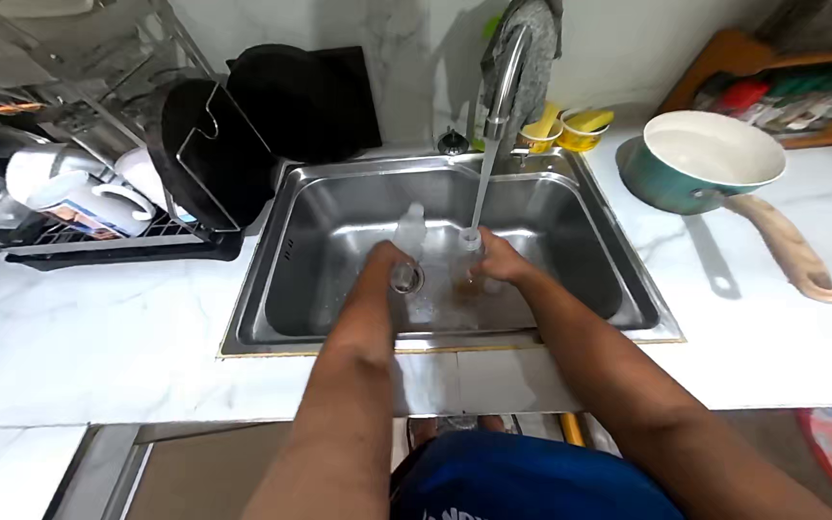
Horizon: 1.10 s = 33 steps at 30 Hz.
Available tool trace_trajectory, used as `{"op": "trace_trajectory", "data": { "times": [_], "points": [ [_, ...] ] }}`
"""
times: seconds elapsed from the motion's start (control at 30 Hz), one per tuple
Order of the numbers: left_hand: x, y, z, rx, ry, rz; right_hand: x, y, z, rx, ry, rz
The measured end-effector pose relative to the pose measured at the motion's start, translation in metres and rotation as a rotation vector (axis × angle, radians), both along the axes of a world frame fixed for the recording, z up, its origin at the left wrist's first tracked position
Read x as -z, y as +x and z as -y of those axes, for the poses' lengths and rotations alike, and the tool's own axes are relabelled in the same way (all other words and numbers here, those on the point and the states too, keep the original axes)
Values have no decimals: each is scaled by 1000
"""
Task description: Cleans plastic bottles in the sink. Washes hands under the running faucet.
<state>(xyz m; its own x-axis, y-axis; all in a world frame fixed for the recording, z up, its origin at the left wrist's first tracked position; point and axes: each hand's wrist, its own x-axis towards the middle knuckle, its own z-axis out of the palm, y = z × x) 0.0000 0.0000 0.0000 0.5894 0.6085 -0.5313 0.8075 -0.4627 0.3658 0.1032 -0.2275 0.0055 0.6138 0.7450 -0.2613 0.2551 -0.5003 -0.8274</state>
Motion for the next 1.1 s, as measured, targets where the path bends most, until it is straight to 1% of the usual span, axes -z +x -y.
{"op": "trace_trajectory", "data": {
  "times": [0.07,0.1,0.17,0.23,0.3,0.33,0.4,0.47,0.57,0.67,0.77,0.8,0.87,0.97,1.03,1.1],
  "points": [
    [-31,-26,-17,-52,-37,187,3,-1,-2,16,98,-18],
    [-45,-42,-24,-90,-45,254,6,-2,-5,15,122,20],
    [-64,-79,-34,-194,-41,359,13,-5,-17,-51,81,205],
    [-68,-114,-40,-291,-17,456,5,-16,-39,-180,-84,444],
    [-56,-138,-41,-346,20,541,-1,-39,-63,-353,-370,634],
    [-50,-143,-41,-372,34,571,7,-46,-77,-437,-483,687],
    [-44,-145,-43,-380,65,561,30,-55,-103,-552,-663,780],
    [-42,-141,-46,-348,83,511,52,-60,-124,-605,-802,889],
    [-42,-138,-55,-311,78,454,61,-66,-158,-662,-958,995],
    [-40,-141,-61,-289,42,465,55,-79,-179,-713,-993,1041],
    [-43,-142,-61,-283,16,468,50,-95,-186,-786,-998,1106],
    [-43,-142,-61,-284,14,473,48,-98,-187,-782,-986,1100],
    [-44,-141,-62,-274,8,479,50,-93,-190,-740,-942,1057],
    [-45,-142,-60,-255,2,476,63,-76,-195,-782,-927,1087],
    [-45,-142,-60,-241,2,470,53,-76,-195,-882,-997,1117],
    [-44,-141,-61,-239,4,463,34,-84,-194,-983,-1050,1146]
  ]
}}
